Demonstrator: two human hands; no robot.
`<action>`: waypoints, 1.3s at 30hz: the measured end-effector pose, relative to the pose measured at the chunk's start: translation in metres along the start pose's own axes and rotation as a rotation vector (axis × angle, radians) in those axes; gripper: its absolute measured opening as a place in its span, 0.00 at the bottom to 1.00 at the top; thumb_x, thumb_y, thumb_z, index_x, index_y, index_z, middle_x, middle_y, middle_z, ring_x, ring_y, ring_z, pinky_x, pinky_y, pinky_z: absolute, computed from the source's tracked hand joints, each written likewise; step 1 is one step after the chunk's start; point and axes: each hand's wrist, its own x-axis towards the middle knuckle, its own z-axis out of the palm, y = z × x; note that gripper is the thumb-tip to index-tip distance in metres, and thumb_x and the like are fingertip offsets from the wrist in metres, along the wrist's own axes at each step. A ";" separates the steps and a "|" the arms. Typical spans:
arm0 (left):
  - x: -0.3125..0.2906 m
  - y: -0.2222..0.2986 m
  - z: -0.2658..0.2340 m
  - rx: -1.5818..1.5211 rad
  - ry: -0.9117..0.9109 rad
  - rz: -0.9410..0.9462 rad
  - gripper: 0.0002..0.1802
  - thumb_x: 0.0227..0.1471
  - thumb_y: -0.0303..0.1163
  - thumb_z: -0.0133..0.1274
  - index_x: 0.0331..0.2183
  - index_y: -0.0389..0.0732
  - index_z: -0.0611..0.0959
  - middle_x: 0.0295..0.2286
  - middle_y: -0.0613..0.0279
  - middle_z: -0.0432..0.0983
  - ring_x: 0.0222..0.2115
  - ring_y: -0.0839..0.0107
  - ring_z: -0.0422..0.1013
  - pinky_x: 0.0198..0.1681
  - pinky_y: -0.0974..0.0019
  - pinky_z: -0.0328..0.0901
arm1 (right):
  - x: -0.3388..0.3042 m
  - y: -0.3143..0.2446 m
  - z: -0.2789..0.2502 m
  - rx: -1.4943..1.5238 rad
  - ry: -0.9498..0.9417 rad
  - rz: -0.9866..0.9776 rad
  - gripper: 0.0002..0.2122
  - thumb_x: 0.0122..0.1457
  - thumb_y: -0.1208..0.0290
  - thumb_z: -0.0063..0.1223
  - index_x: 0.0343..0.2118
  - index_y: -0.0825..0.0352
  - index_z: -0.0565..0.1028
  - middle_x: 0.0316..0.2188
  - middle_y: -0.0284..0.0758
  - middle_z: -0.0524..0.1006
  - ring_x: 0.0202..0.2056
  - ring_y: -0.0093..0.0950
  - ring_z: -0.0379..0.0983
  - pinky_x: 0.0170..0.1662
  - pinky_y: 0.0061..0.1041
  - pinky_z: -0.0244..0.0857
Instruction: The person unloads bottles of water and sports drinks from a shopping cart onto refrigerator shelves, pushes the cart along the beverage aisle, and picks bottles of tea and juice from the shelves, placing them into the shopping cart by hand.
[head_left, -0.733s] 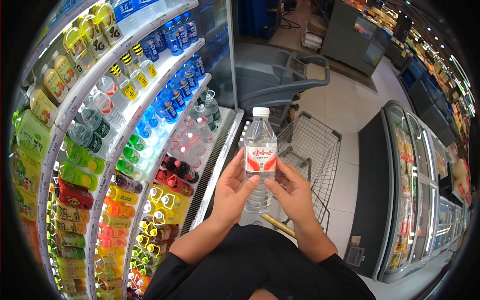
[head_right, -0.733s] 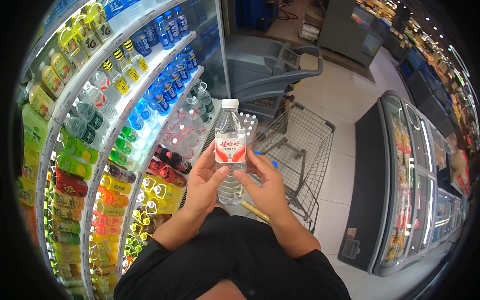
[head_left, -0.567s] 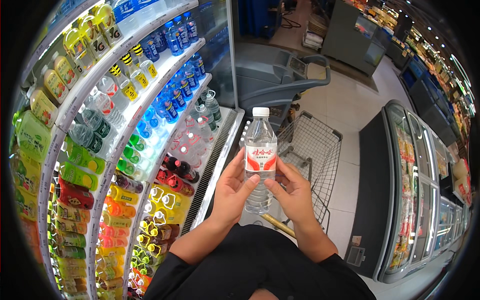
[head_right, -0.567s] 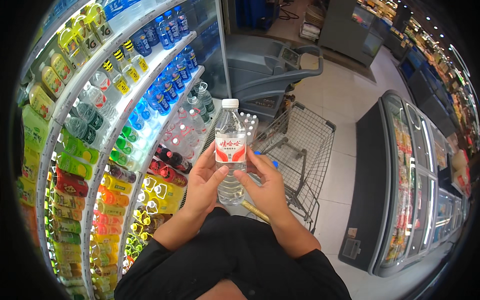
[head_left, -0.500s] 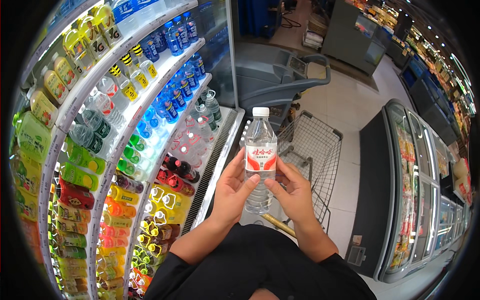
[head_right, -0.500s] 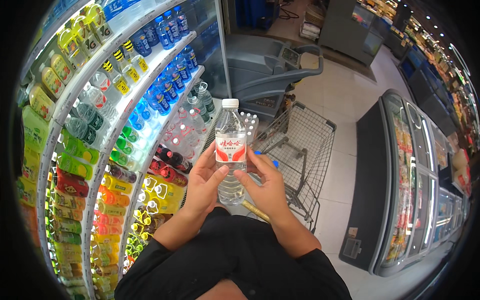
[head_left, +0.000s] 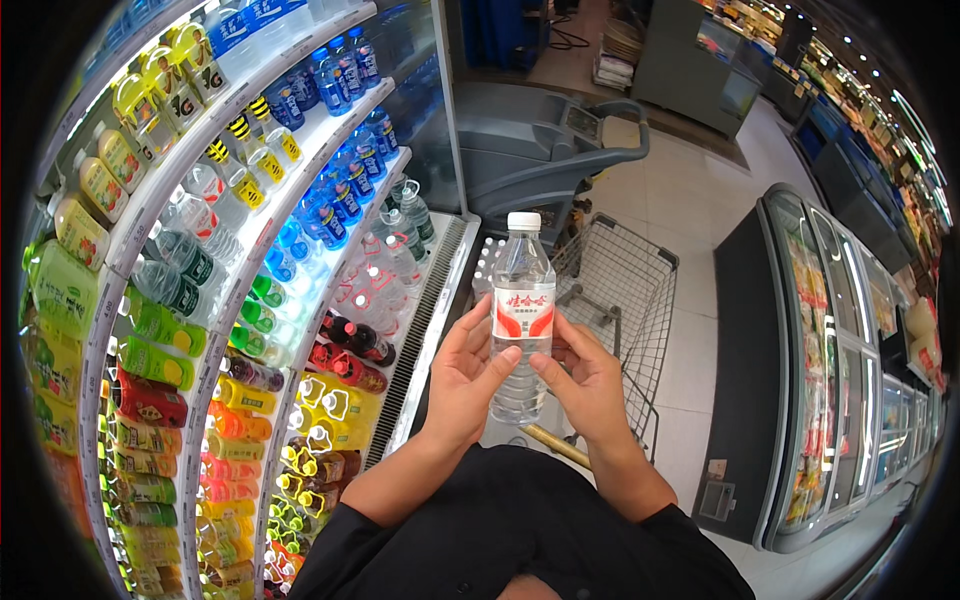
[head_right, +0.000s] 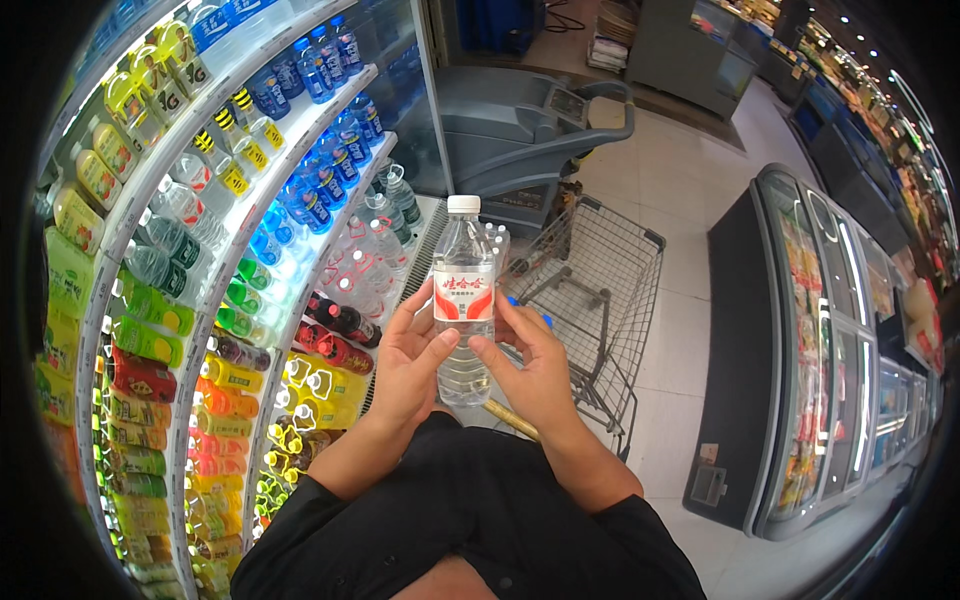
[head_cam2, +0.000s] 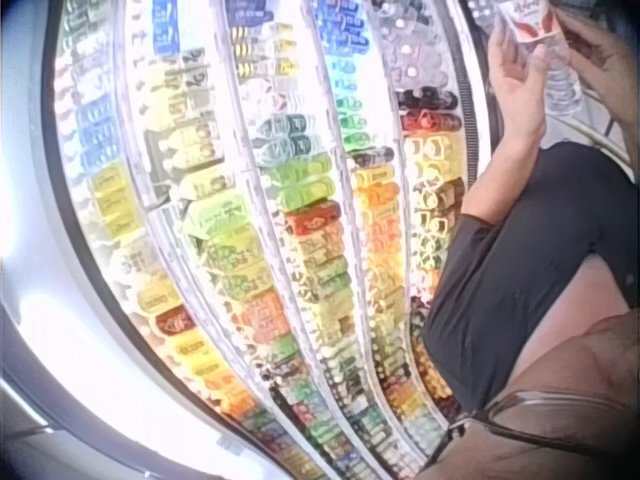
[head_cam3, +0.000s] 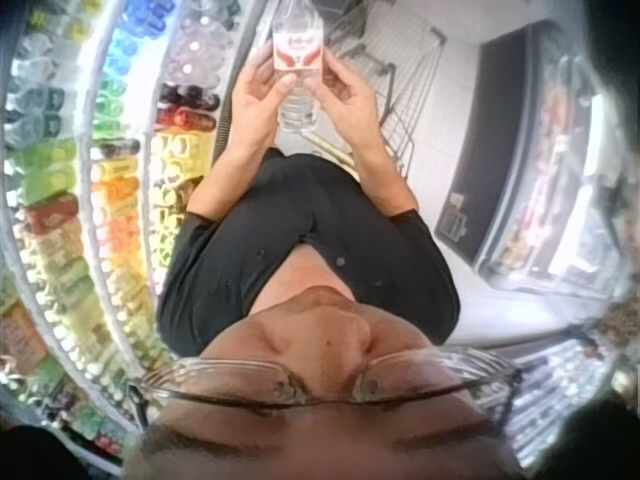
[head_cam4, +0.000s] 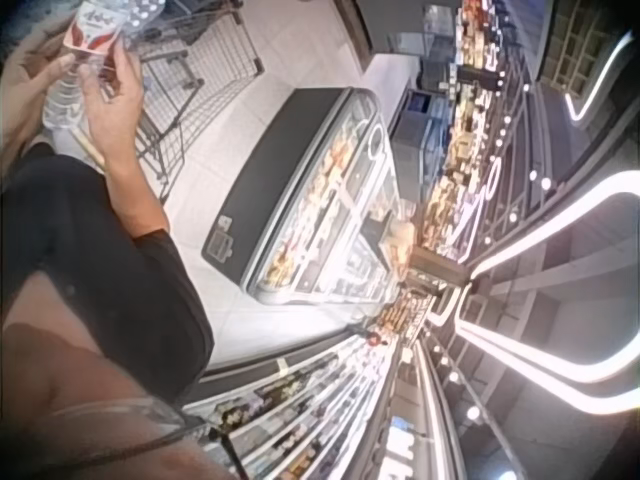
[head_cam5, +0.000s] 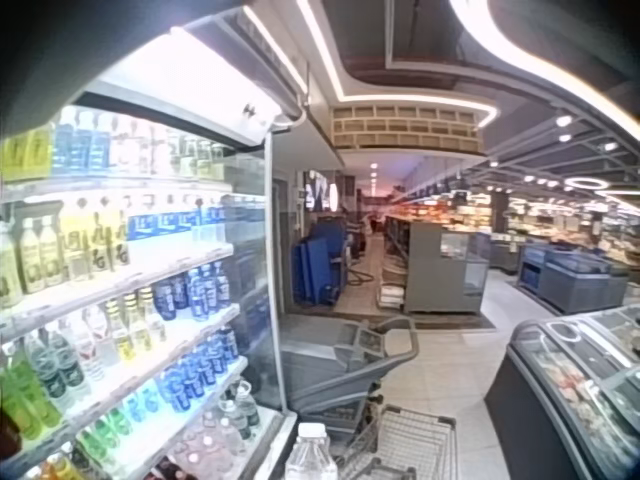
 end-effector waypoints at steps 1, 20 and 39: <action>0.000 0.000 0.001 0.000 -0.003 -0.001 0.38 0.57 0.17 0.56 0.66 0.32 0.60 0.57 0.47 0.68 0.59 0.63 0.66 0.62 0.60 0.62 | -0.001 0.000 -0.001 0.008 0.007 -0.001 0.29 0.59 0.78 0.64 0.63 0.72 0.67 0.48 0.38 0.74 0.50 0.27 0.74 0.53 0.27 0.71; -0.005 -0.010 -0.017 0.188 -0.008 0.093 0.37 0.58 0.22 0.58 0.66 0.34 0.63 0.58 0.55 0.68 0.58 0.70 0.64 0.59 0.63 0.60 | -0.004 -0.007 0.009 -0.082 0.008 -0.016 0.30 0.59 0.80 0.63 0.64 0.74 0.66 0.51 0.39 0.74 0.52 0.28 0.73 0.55 0.27 0.68; -0.007 -0.008 -0.015 0.160 0.043 0.083 0.34 0.56 0.18 0.59 0.62 0.31 0.69 0.53 0.55 0.70 0.49 0.71 0.70 0.54 0.66 0.66 | -0.005 -0.006 0.012 -0.196 0.067 -0.080 0.29 0.56 0.76 0.67 0.61 0.72 0.70 0.43 0.37 0.75 0.44 0.27 0.75 0.49 0.25 0.70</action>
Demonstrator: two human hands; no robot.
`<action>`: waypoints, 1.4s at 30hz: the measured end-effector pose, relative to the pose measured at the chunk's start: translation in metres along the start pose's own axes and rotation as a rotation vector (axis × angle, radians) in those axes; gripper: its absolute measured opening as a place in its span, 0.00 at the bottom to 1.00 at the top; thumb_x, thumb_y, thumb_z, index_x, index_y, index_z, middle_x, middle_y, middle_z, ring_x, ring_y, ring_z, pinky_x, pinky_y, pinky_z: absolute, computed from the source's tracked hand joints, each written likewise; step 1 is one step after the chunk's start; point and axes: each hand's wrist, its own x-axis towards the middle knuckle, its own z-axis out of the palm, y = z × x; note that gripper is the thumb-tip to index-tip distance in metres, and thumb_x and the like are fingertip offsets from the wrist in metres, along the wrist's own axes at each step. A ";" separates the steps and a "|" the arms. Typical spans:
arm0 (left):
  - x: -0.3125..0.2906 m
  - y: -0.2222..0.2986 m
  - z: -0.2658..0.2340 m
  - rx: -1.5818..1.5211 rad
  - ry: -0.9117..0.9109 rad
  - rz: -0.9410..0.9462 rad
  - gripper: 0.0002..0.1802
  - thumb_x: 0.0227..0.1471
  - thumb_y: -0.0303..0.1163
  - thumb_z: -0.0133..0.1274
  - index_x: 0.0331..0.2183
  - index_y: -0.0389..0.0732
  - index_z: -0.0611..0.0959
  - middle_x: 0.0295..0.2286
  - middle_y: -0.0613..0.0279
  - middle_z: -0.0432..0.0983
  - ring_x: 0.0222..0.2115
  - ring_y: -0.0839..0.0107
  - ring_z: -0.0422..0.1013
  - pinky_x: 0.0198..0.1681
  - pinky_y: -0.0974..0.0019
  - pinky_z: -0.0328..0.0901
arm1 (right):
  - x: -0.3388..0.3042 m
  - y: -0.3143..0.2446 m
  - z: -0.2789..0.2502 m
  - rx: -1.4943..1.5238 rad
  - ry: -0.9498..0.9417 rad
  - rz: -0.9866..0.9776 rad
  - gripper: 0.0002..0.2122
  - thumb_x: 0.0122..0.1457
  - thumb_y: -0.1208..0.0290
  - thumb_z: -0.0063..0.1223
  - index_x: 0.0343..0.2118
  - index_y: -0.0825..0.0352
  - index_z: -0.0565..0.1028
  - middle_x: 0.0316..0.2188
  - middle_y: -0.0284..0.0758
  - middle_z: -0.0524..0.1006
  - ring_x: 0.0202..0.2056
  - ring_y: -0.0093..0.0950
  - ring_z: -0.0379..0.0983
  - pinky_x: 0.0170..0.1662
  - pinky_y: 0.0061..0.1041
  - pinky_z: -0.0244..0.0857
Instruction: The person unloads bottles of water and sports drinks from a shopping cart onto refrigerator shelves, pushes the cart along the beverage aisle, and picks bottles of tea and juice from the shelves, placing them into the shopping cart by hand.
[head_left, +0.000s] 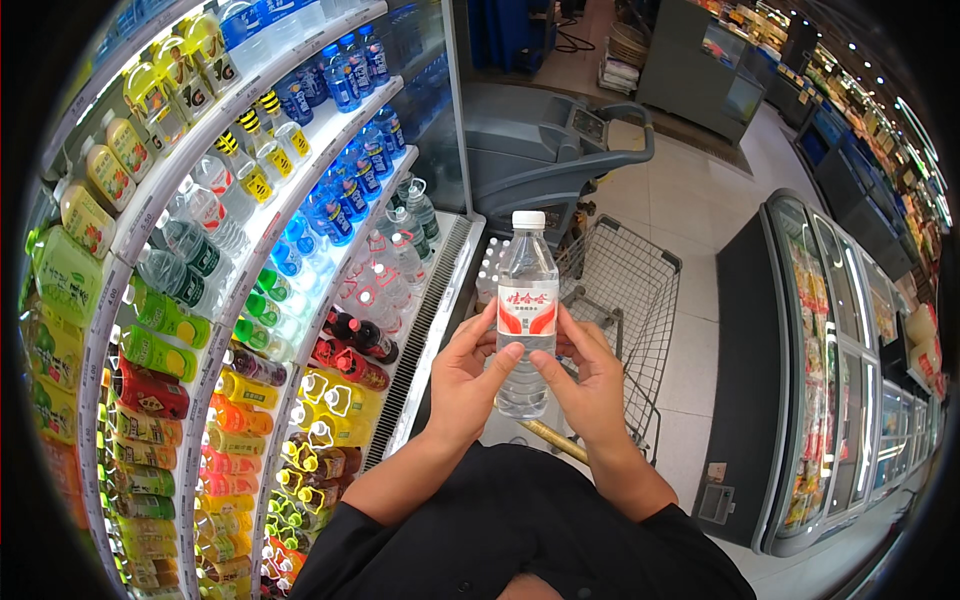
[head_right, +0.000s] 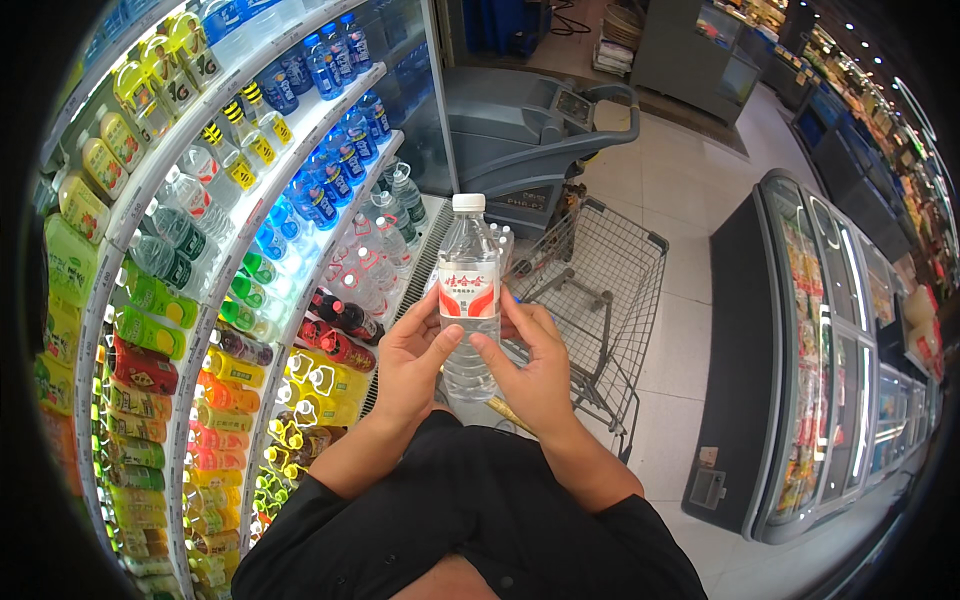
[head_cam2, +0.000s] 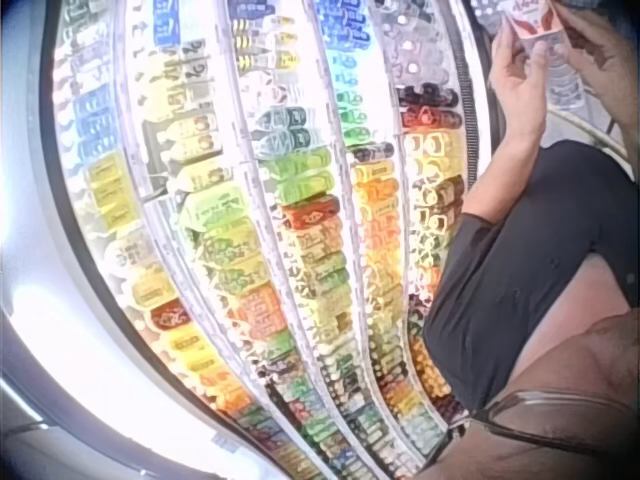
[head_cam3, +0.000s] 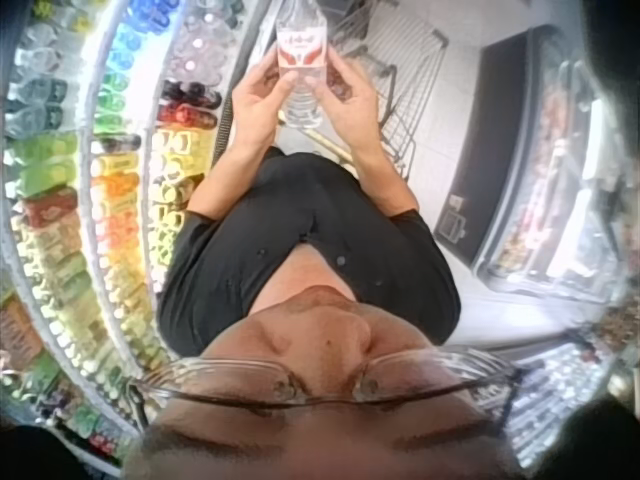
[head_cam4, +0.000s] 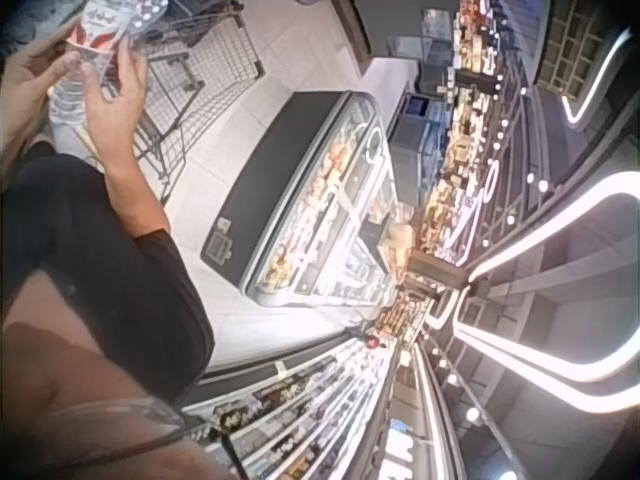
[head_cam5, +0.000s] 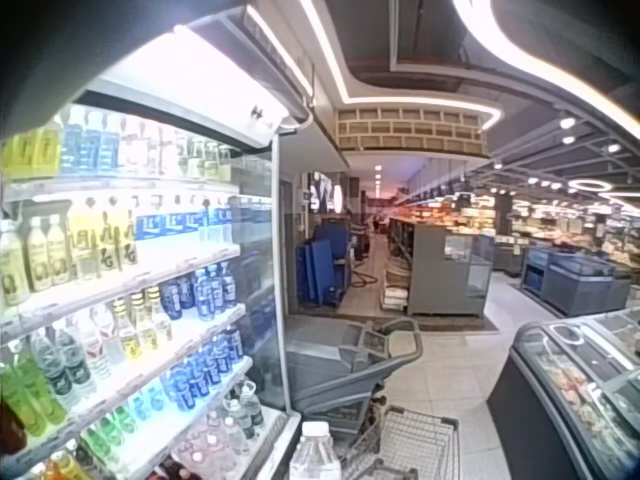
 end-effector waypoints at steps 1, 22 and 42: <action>0.000 0.000 0.000 0.000 0.000 0.000 0.34 0.56 0.18 0.59 0.62 0.31 0.69 0.53 0.55 0.70 0.49 0.71 0.70 0.54 0.66 0.66 | 0.000 0.000 0.000 0.001 0.003 0.001 0.29 0.56 0.76 0.67 0.61 0.72 0.70 0.43 0.37 0.75 0.44 0.27 0.75 0.49 0.25 0.70; 0.000 -0.001 -0.021 0.093 0.103 0.123 0.34 0.54 0.17 0.60 0.62 0.35 0.71 0.52 0.56 0.71 0.49 0.71 0.70 0.54 0.65 0.65 | 0.017 0.009 0.021 0.108 -0.145 0.079 0.29 0.57 0.79 0.64 0.63 0.73 0.67 0.48 0.38 0.74 0.48 0.27 0.75 0.53 0.26 0.70; 0.040 0.040 -0.183 0.652 0.480 0.048 0.47 0.57 0.26 0.56 0.70 0.38 0.48 0.62 0.38 0.57 0.62 0.53 0.60 0.62 0.54 0.60 | 0.143 0.065 0.231 0.217 -0.631 0.047 0.27 0.58 0.88 0.56 0.62 0.76 0.68 0.51 0.39 0.73 0.54 0.30 0.75 0.57 0.26 0.69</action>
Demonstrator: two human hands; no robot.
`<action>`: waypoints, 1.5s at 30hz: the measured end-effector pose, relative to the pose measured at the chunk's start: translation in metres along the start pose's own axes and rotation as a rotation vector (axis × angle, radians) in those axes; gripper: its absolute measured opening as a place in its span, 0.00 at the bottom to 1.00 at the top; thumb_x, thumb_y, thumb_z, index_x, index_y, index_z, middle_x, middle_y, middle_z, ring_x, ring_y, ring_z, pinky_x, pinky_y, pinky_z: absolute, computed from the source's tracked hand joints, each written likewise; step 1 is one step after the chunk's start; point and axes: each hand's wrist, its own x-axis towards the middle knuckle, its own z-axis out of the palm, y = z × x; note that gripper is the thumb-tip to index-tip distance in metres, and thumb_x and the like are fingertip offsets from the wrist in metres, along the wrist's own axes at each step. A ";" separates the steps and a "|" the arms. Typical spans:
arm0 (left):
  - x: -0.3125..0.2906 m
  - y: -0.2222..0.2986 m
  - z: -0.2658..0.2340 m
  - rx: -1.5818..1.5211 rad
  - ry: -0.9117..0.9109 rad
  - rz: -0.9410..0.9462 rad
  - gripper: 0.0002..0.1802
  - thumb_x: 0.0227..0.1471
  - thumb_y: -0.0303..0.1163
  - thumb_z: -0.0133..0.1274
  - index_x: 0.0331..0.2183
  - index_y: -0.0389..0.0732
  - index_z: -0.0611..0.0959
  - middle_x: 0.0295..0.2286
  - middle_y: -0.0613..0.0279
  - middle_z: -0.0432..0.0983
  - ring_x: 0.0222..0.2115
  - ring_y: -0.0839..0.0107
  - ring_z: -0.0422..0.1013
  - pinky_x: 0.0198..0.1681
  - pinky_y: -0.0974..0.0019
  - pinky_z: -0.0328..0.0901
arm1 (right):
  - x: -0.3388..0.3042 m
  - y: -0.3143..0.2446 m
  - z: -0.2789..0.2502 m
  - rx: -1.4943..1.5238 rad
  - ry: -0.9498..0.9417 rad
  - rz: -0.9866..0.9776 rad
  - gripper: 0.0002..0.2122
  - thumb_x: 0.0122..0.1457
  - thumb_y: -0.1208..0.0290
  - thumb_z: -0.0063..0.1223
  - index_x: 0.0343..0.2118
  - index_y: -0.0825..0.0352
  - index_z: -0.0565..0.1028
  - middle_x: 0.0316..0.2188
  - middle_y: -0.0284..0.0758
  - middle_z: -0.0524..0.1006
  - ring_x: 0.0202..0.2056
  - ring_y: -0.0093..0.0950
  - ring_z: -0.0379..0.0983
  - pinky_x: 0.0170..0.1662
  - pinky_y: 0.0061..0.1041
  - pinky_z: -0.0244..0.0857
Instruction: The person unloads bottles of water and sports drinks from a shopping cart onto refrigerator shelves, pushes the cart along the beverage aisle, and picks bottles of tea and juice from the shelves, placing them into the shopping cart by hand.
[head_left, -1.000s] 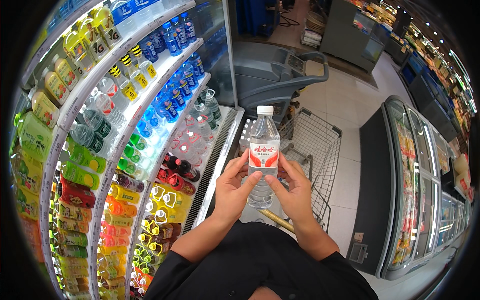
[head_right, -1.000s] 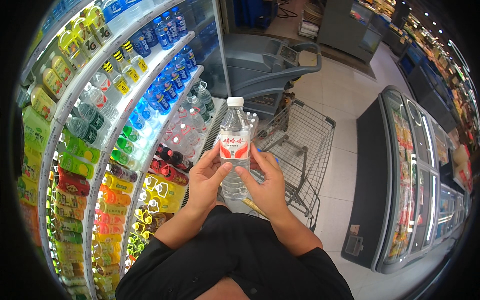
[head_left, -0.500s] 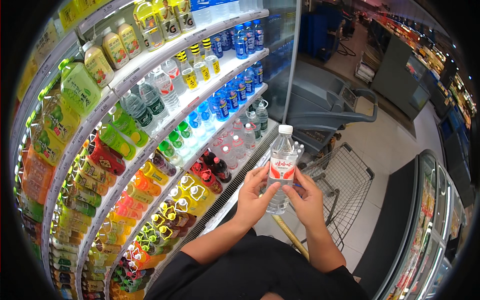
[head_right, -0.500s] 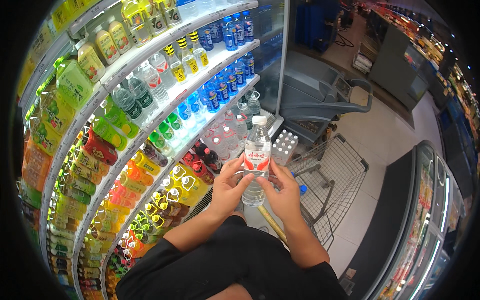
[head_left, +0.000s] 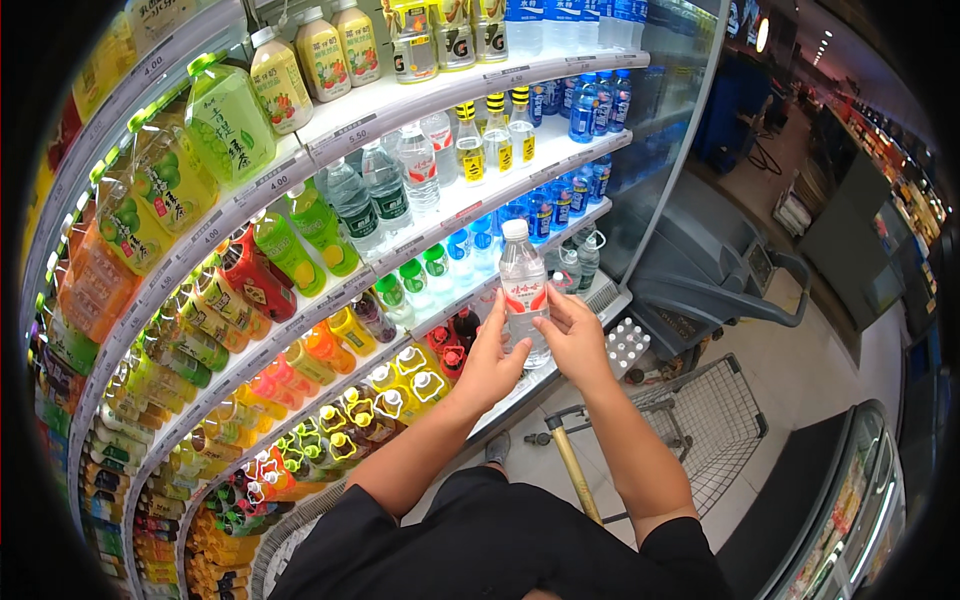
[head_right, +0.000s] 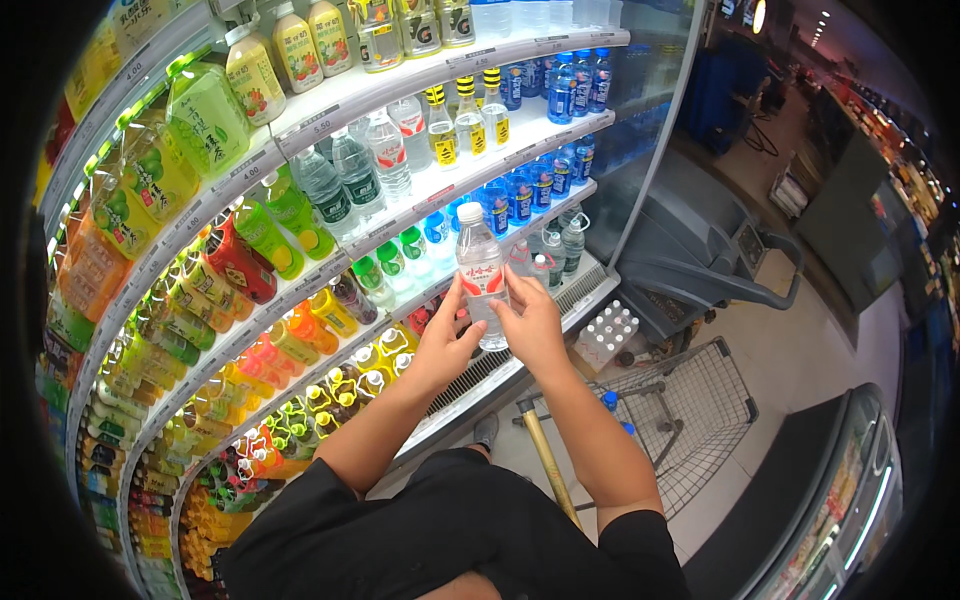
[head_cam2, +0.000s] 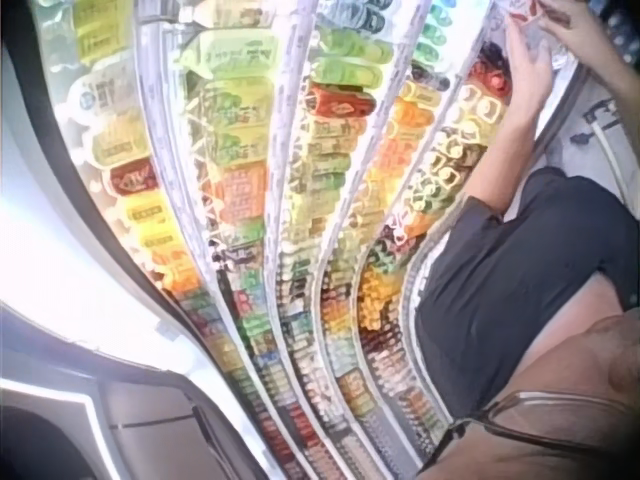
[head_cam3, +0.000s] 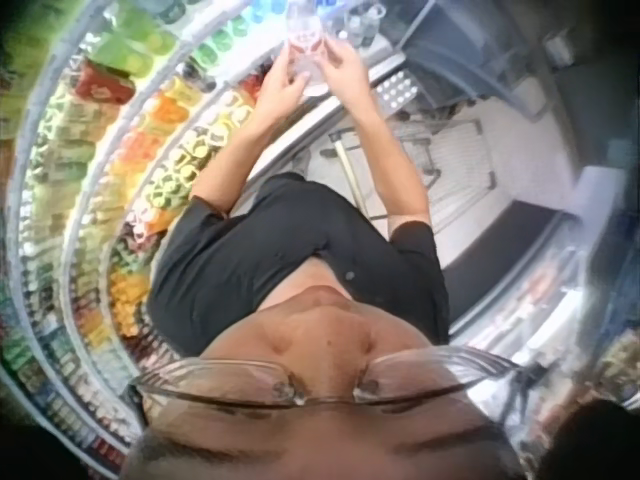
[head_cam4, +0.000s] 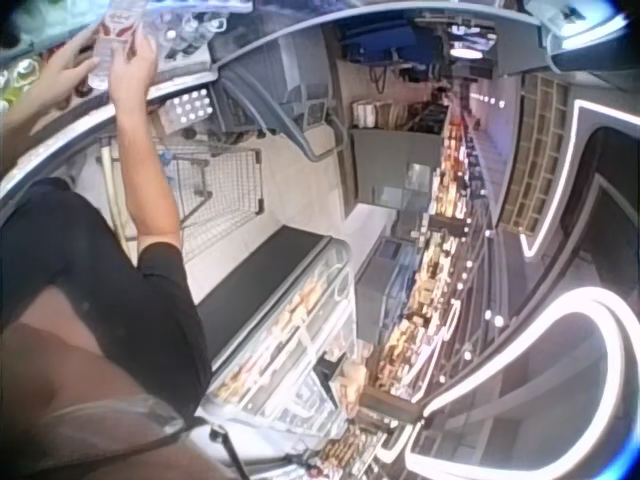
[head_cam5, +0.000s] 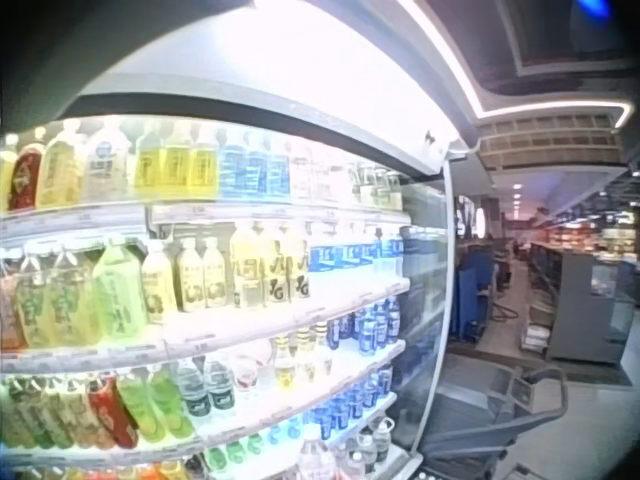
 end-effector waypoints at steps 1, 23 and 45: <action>0.011 0.005 -0.007 -0.017 -0.007 0.019 0.50 0.56 0.24 0.55 0.70 0.38 0.45 0.62 0.35 0.56 0.64 0.50 0.58 0.62 0.53 0.60 | 0.014 0.000 0.006 0.050 0.004 0.005 0.27 0.57 0.88 0.56 0.62 0.76 0.67 0.52 0.40 0.74 0.55 0.30 0.75 0.57 0.27 0.69; 0.214 0.008 -0.091 0.117 0.212 0.107 0.53 0.45 0.22 0.56 0.69 0.33 0.48 0.64 0.48 0.49 0.65 0.57 0.53 0.68 0.57 0.51 | 0.252 0.006 0.073 0.061 -0.097 -0.033 0.27 0.56 0.82 0.59 0.60 0.73 0.70 0.52 0.47 0.79 0.52 0.32 0.78 0.54 0.29 0.71; 0.252 -0.009 -0.084 0.380 0.250 0.266 0.61 0.47 0.30 0.61 0.66 0.23 0.36 0.67 0.27 0.32 0.70 0.43 0.30 0.72 0.52 0.33 | 0.305 0.050 0.092 0.389 -0.161 -0.091 0.28 0.59 0.84 0.59 0.63 0.72 0.66 0.60 0.44 0.72 0.61 0.32 0.69 0.64 0.31 0.63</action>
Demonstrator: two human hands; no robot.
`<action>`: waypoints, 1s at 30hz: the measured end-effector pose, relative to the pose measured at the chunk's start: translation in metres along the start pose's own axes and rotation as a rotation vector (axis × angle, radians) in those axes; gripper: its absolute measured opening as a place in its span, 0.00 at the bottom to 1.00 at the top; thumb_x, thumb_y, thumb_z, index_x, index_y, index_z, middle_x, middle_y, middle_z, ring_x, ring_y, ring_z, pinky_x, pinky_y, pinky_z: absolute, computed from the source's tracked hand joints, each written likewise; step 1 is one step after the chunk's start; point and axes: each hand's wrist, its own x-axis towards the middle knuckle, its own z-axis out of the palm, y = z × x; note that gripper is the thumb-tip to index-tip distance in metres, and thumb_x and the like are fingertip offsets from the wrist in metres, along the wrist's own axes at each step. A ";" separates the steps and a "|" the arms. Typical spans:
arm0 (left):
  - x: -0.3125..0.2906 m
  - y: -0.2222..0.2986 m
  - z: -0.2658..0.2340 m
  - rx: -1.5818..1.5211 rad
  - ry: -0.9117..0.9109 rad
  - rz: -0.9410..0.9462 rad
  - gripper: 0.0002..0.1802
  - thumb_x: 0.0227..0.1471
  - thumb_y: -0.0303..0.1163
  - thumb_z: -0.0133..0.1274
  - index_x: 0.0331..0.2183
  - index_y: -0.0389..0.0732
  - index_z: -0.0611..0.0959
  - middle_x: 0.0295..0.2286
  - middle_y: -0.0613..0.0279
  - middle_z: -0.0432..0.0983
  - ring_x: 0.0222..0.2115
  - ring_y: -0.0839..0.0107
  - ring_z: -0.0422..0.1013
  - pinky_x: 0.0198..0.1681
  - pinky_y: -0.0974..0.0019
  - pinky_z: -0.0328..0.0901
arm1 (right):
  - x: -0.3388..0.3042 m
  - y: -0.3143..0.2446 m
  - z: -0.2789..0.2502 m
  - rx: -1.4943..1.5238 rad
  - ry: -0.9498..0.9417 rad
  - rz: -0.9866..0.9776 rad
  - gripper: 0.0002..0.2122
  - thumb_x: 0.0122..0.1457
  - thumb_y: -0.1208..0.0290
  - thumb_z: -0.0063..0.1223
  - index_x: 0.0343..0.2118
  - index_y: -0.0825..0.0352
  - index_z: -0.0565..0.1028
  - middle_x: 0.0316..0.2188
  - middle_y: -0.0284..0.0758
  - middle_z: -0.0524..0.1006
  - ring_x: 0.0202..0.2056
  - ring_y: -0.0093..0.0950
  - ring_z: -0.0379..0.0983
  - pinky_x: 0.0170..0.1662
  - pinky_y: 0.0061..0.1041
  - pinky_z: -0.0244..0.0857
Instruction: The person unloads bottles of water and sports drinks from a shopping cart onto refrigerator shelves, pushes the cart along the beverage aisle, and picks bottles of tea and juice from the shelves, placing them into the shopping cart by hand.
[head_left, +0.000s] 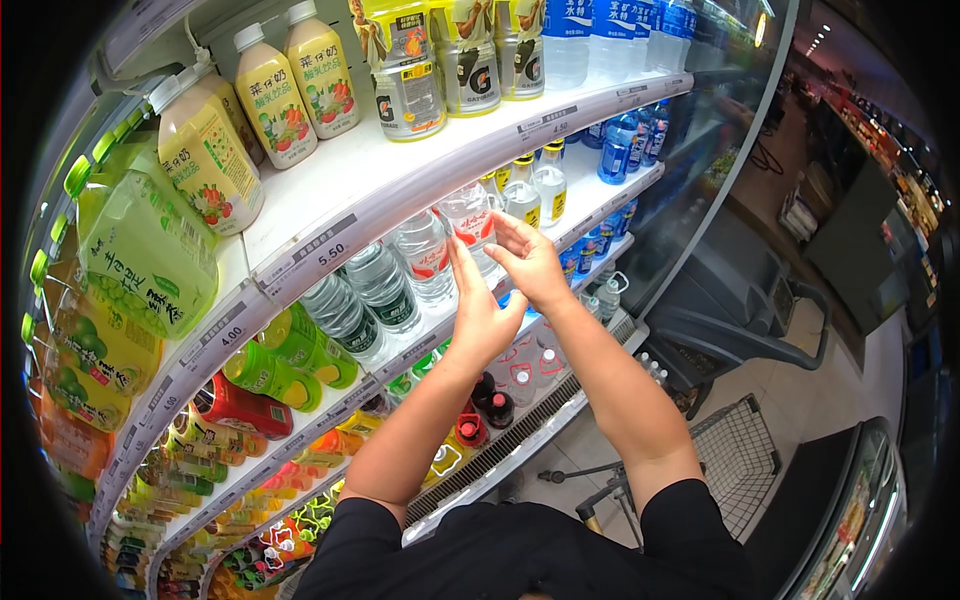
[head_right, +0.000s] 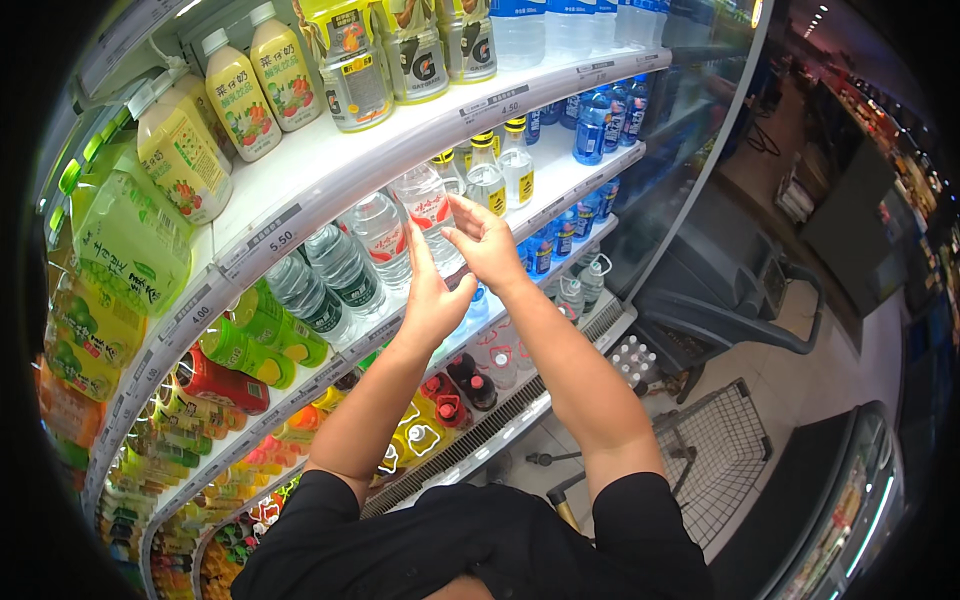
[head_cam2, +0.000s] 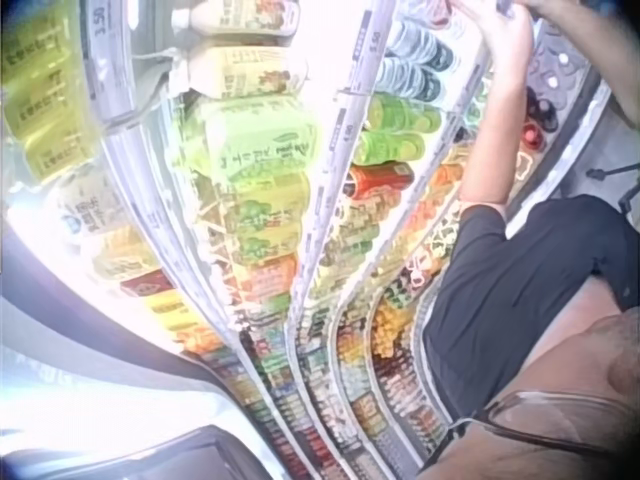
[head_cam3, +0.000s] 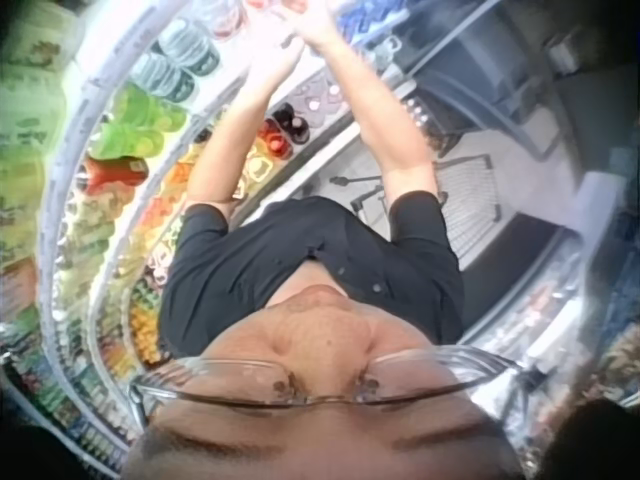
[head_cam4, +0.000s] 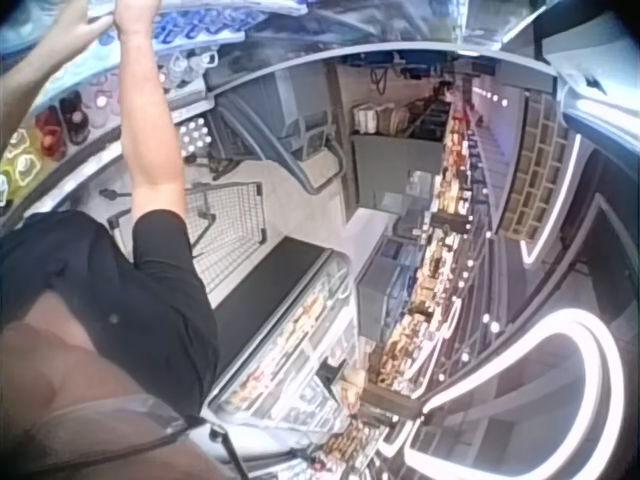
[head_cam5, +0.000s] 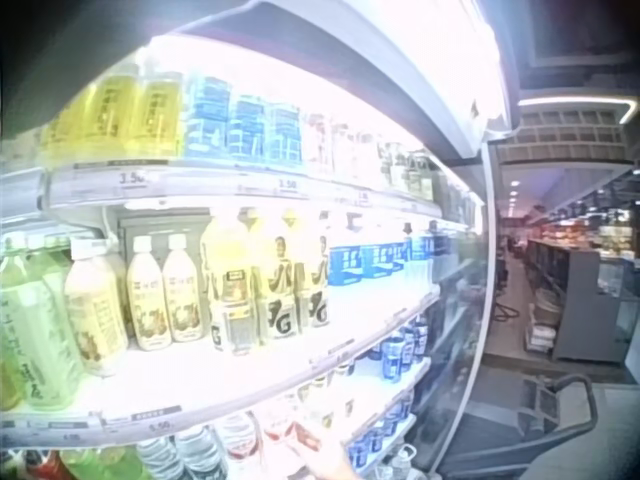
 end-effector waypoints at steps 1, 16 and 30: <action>-0.001 -0.001 0.000 -0.007 -0.012 -0.001 0.61 0.48 0.31 0.61 0.65 0.21 0.36 0.67 0.24 0.29 0.70 0.38 0.27 0.72 0.50 0.31 | 0.000 0.001 -0.001 0.001 0.001 0.001 0.28 0.59 0.84 0.59 0.63 0.72 0.66 0.60 0.44 0.72 0.61 0.32 0.69 0.64 0.31 0.63; 0.005 0.008 0.006 -0.434 -0.007 -0.204 0.64 0.48 0.22 0.60 0.69 0.38 0.30 0.70 0.41 0.26 0.71 0.53 0.29 0.72 0.53 0.29 | 0.001 0.008 0.000 -0.040 0.035 -0.034 0.27 0.58 0.85 0.60 0.62 0.71 0.68 0.58 0.42 0.74 0.59 0.31 0.71 0.62 0.31 0.66; -0.010 0.013 0.016 -0.188 0.081 -0.138 0.63 0.49 0.28 0.62 0.67 0.27 0.33 0.69 0.35 0.25 0.71 0.52 0.25 0.72 0.56 0.29 | -0.010 0.014 0.007 -0.264 0.134 -0.095 0.25 0.57 0.84 0.61 0.59 0.69 0.70 0.51 0.41 0.76 0.56 0.31 0.73 0.56 0.30 0.73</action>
